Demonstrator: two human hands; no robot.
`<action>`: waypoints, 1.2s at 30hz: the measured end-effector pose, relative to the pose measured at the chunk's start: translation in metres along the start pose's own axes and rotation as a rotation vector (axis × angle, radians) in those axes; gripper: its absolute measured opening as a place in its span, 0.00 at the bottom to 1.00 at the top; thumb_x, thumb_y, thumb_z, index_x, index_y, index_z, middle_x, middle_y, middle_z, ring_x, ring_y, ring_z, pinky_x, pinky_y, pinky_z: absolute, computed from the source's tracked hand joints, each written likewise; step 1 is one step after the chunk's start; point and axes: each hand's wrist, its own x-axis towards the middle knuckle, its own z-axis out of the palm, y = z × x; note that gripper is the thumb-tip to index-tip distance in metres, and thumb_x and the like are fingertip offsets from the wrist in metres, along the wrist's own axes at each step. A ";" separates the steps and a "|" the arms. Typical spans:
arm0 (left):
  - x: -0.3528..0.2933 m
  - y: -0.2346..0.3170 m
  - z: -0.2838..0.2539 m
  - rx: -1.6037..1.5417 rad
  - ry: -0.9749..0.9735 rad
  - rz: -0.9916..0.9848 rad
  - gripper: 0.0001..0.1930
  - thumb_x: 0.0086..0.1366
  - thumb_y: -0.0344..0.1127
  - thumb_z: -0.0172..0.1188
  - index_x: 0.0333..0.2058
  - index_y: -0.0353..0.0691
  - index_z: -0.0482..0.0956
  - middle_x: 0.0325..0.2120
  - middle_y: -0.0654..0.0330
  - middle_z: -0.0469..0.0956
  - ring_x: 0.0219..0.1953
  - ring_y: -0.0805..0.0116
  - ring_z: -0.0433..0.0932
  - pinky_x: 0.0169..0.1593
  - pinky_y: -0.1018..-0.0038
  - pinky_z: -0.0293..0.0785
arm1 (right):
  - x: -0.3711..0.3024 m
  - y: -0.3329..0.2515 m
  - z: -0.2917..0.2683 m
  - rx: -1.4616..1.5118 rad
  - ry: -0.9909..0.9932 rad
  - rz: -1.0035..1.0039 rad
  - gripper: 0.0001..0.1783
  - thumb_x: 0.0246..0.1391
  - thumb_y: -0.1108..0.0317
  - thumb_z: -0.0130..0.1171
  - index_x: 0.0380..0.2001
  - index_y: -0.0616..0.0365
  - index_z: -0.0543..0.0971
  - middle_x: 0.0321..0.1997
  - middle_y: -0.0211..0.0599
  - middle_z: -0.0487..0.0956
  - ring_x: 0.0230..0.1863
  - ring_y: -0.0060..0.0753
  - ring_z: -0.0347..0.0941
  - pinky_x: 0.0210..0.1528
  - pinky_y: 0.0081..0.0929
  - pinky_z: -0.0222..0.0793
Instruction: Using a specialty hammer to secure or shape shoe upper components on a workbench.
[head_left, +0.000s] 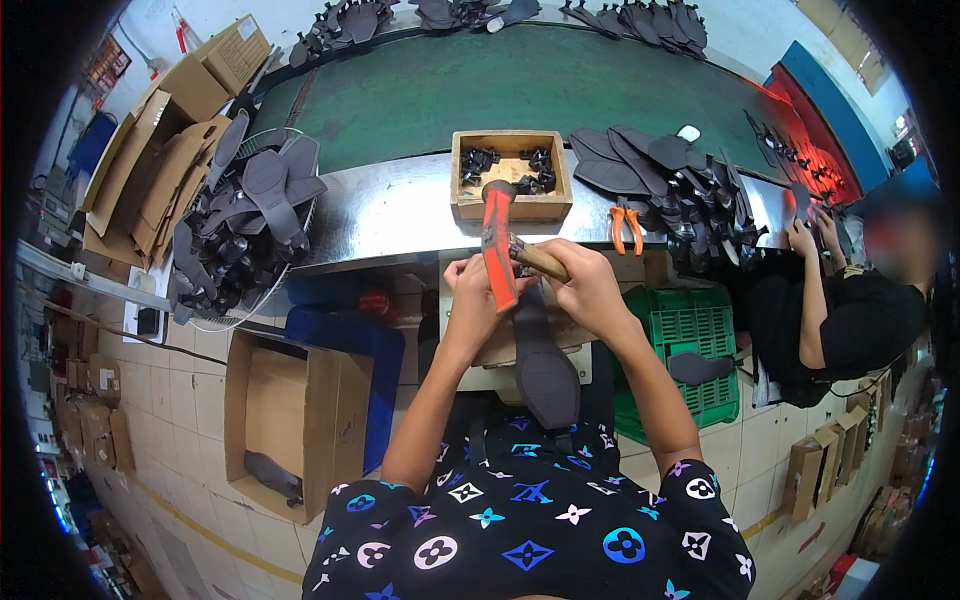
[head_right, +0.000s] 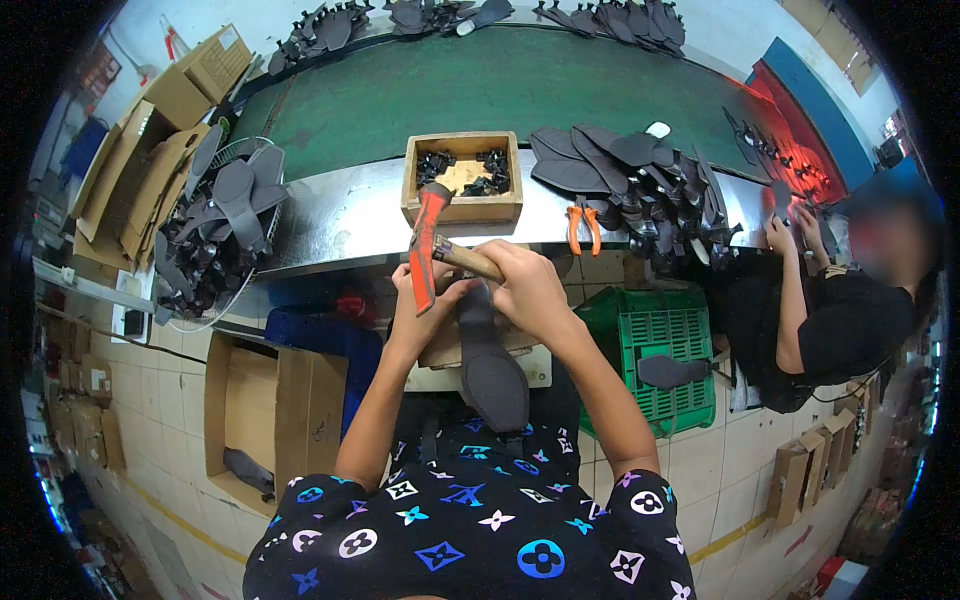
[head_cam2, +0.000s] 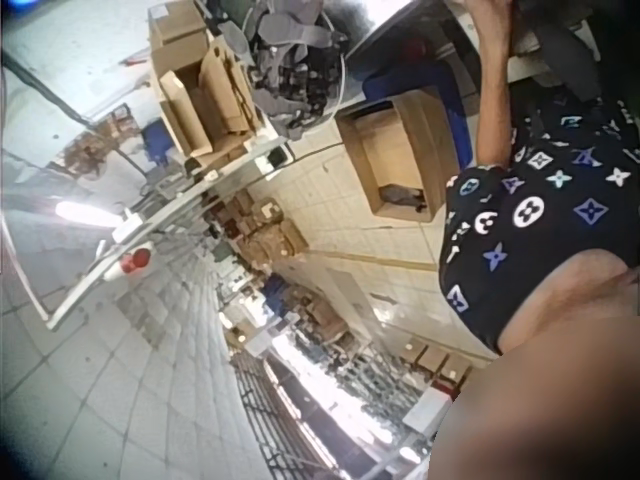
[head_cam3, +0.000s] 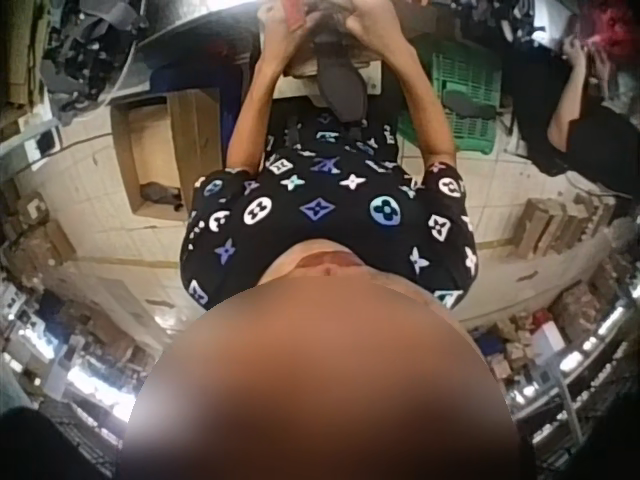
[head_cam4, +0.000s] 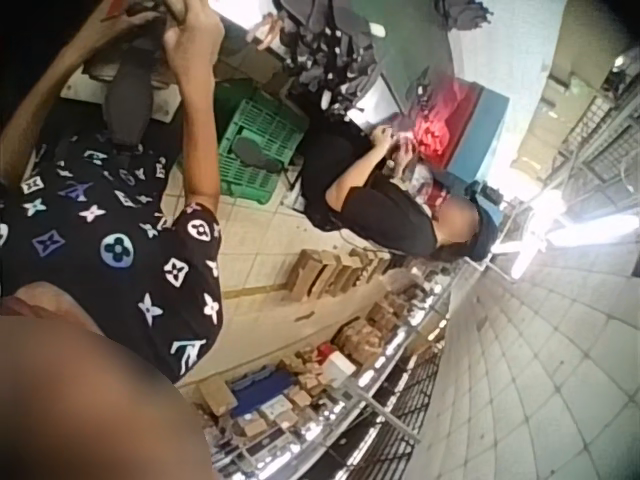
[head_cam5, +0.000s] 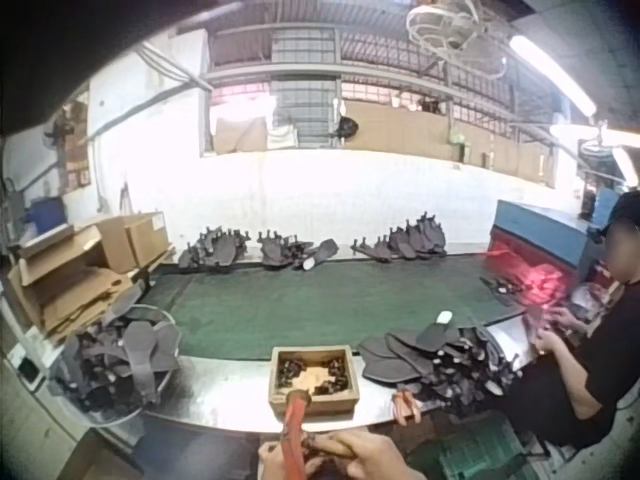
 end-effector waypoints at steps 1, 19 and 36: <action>0.000 0.001 0.000 -0.011 0.001 -0.008 0.14 0.58 0.44 0.69 0.40 0.43 0.85 0.35 0.62 0.85 0.44 0.67 0.78 0.56 0.65 0.55 | -0.001 0.002 0.001 0.001 0.004 0.000 0.22 0.38 0.85 0.53 0.41 0.61 0.79 0.41 0.48 0.80 0.43 0.57 0.76 0.44 0.42 0.73; 0.001 -0.007 0.001 -0.003 -0.059 -0.043 0.17 0.57 0.40 0.70 0.44 0.44 0.83 0.40 0.62 0.83 0.49 0.67 0.77 0.57 0.63 0.53 | -0.002 -0.007 -0.004 -0.050 -0.024 -0.032 0.15 0.45 0.81 0.61 0.40 0.63 0.78 0.40 0.42 0.80 0.38 0.47 0.78 0.42 0.33 0.72; 0.024 0.001 -0.012 -0.428 -0.141 -0.048 0.13 0.51 0.32 0.73 0.37 0.36 0.87 0.32 0.57 0.85 0.34 0.69 0.82 0.43 0.73 0.75 | -0.073 -0.087 -0.044 0.066 0.155 0.233 0.19 0.64 0.72 0.54 0.56 0.69 0.69 0.42 0.55 0.78 0.41 0.54 0.78 0.44 0.37 0.73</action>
